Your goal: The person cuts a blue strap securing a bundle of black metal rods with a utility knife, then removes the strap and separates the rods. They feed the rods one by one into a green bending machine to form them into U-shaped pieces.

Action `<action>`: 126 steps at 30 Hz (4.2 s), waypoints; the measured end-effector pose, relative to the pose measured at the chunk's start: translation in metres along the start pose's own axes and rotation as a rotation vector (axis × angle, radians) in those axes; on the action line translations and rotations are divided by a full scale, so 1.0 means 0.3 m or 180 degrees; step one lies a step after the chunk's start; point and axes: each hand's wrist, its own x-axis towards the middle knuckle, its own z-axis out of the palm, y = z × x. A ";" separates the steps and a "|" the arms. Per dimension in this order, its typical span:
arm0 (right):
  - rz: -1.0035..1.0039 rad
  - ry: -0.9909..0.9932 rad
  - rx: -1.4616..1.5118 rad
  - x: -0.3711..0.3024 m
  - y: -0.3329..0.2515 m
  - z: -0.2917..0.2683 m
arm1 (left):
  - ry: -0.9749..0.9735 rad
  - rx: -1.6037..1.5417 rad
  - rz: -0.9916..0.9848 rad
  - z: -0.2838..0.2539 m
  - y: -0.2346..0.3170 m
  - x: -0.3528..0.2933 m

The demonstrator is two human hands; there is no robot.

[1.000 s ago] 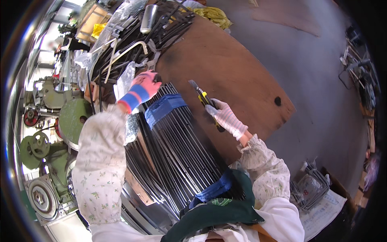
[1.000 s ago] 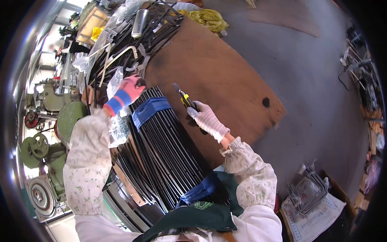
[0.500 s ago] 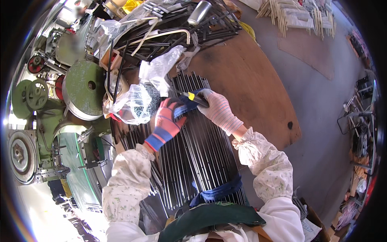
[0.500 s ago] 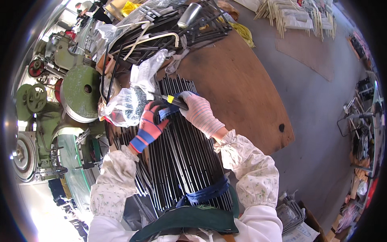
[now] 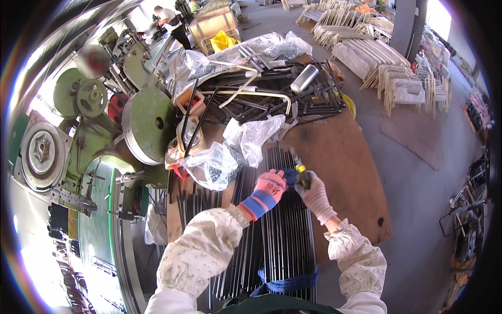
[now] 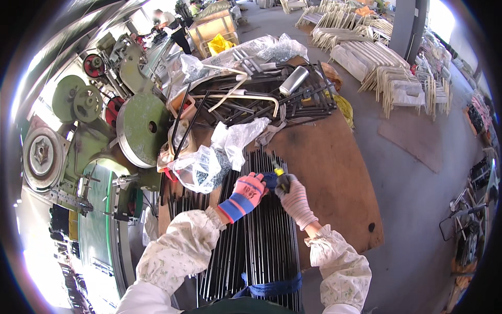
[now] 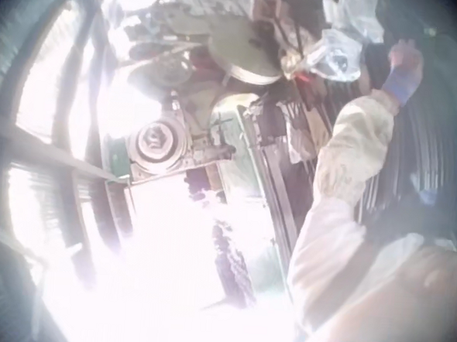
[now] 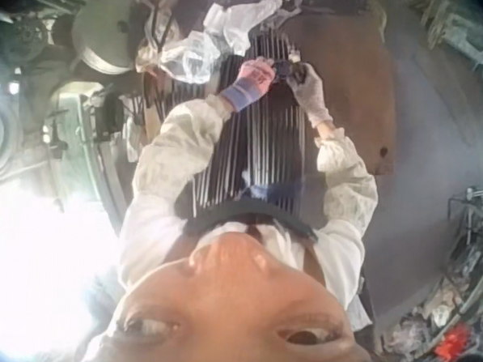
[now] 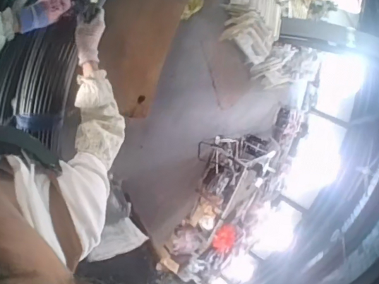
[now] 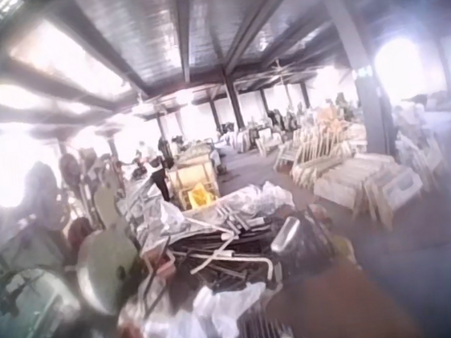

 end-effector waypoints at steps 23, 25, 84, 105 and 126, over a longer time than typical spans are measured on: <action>0.1691 -0.1723 0.0744 -0.149 -0.193 -0.302 | -0.0136 -0.1482 -0.0514 -0.105 -0.072 0.018; 0.1567 -0.1782 0.0599 -0.146 -0.174 -0.301 | 0.0043 -0.1917 -0.0246 -0.087 -0.062 0.014; 0.2104 -0.1428 0.0073 -0.098 -0.248 -0.347 | 0.1444 -0.2208 -0.0900 0.151 0.043 0.085; 0.1940 -0.0279 -0.0452 -0.315 -0.285 -0.688 | 0.2533 -0.2005 -0.3252 0.053 -0.221 -0.195; 0.2565 -0.1891 -0.0210 -0.971 -0.380 -0.460 | -0.0912 -0.0335 0.0445 -0.306 0.624 -0.536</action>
